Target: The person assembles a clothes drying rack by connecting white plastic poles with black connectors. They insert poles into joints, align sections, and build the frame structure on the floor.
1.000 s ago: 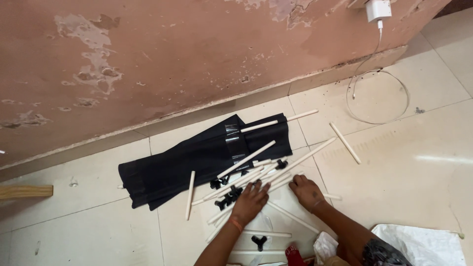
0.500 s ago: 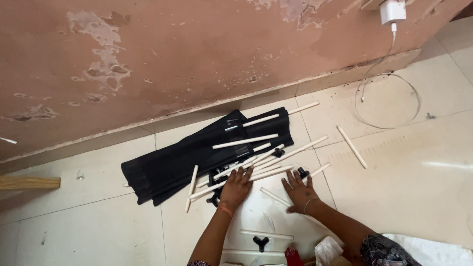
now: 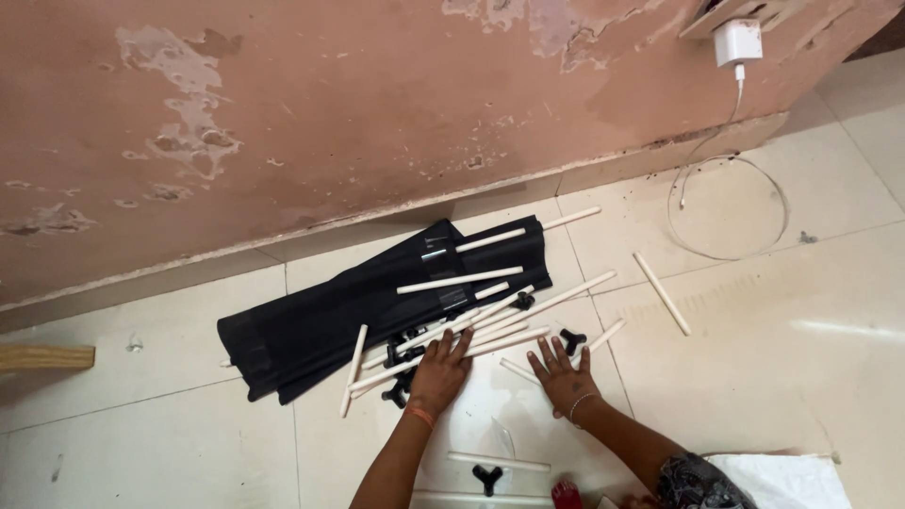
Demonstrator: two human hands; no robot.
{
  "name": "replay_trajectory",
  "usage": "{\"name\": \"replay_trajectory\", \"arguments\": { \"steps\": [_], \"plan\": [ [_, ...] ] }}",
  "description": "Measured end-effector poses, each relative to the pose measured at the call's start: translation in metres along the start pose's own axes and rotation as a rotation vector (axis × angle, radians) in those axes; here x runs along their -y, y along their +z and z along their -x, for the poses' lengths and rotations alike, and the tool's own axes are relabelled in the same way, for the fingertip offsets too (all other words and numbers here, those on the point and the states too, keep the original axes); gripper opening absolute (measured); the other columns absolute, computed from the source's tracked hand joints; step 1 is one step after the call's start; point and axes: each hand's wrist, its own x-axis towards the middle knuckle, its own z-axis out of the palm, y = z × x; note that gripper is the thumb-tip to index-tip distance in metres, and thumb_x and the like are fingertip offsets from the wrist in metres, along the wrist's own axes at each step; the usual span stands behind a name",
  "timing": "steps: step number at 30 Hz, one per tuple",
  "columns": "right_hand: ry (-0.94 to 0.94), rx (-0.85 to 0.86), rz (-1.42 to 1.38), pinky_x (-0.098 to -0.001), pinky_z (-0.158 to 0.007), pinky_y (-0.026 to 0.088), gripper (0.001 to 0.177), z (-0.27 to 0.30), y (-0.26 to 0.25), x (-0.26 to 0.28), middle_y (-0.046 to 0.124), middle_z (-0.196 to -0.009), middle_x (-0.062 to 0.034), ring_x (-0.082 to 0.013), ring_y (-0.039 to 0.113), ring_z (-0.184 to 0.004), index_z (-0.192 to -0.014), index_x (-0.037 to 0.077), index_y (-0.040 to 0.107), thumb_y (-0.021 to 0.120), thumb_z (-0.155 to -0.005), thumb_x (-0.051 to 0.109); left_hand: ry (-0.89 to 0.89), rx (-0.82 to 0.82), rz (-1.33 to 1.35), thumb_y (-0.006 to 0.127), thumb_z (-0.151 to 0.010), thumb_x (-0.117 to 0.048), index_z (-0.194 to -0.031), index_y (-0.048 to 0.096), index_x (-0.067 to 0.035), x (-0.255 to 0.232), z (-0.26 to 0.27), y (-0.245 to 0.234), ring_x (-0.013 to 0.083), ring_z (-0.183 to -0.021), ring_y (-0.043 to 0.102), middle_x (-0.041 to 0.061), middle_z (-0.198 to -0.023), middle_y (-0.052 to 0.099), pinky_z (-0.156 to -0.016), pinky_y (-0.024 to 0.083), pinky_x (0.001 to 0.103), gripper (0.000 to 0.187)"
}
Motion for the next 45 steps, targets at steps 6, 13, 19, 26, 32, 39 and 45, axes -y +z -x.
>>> {"name": "replay_trajectory", "arguments": {
  "steps": [6,13,19,26,32,39,45],
  "plan": [
    [0.002,0.020,0.007,-0.0766,-0.117,0.010,0.125,0.002,-0.003,0.001,-0.022,-0.170,-0.0174,-0.0390,-0.016,-0.157,-0.164,0.017,-0.008,0.086,-0.083,0.028,-0.062,0.008,0.256,0.061,-0.093,-0.016,-0.092,0.076,-0.009,-0.001,-0.001,-0.023,0.0397,-0.141,0.040,0.012,-0.155,0.043,-0.115,0.034,0.049,0.016],
    [0.010,0.017,-0.012,-0.0772,-0.117,0.009,0.123,0.006,-0.007,0.003,-0.022,-0.170,-0.0170,-0.0388,-0.016,-0.157,-0.164,0.017,-0.008,0.085,-0.084,0.027,-0.254,-0.245,0.383,0.064,-0.088,-0.008,-0.125,0.066,-0.007,0.015,-0.020,-0.025,0.0342,-0.128,0.053,0.014,-0.143,0.056,-0.112,0.041,0.046,0.038],
    [0.018,0.015,-0.024,-0.0768,-0.117,0.010,0.123,0.008,-0.008,0.003,-0.022,-0.170,-0.0154,-0.0375,-0.016,-0.157,-0.164,0.018,-0.008,0.085,-0.084,0.028,-0.575,-0.188,0.240,0.064,-0.079,-0.006,-0.154,0.039,-0.011,0.045,-0.040,-0.021,0.0375,-0.138,0.041,0.018,-0.159,0.040,-0.111,0.033,0.048,0.079],
    [0.028,0.044,-0.033,-0.0764,-0.118,0.010,0.124,0.007,-0.009,0.002,-0.023,-0.170,-0.0130,-0.0357,-0.016,-0.158,-0.164,0.021,-0.009,0.085,-0.084,0.029,-0.638,0.091,0.277,0.057,-0.095,-0.013,-0.161,0.034,-0.013,0.060,-0.038,-0.026,0.0328,-0.142,0.040,0.015,-0.148,0.047,-0.124,0.028,0.047,0.070],
    [0.028,0.031,-0.041,-0.0774,-0.117,0.010,0.125,0.007,-0.007,0.003,-0.024,-0.170,-0.0137,-0.0366,-0.017,-0.157,-0.164,0.021,-0.009,0.085,-0.084,0.027,-0.610,-0.023,0.158,0.063,-0.088,-0.012,-0.143,0.049,-0.015,0.071,-0.039,-0.021,0.0309,-0.149,0.035,0.010,-0.161,0.039,-0.120,0.030,0.047,0.057],
    [0.017,0.035,-0.034,-0.0775,-0.117,0.010,0.124,0.008,-0.008,0.003,-0.024,-0.170,-0.0145,-0.0372,-0.018,-0.157,-0.165,0.020,-0.009,0.085,-0.084,0.025,-0.538,-0.182,0.273,0.070,-0.080,-0.011,-0.149,0.049,-0.008,0.070,-0.049,-0.003,0.0339,-0.132,0.046,0.014,-0.141,0.049,-0.112,0.033,0.048,0.072],
    [0.021,0.037,-0.032,-0.0773,-0.117,0.010,0.123,0.009,-0.009,0.003,-0.024,-0.170,-0.0144,-0.0371,-0.017,-0.157,-0.165,0.020,-0.009,0.084,-0.085,0.028,-0.595,-0.110,0.291,0.072,-0.080,-0.015,-0.120,0.063,-0.014,0.068,-0.049,-0.003,0.0318,-0.116,0.058,0.011,-0.118,0.061,-0.100,0.044,0.045,0.040]
  ]
}}
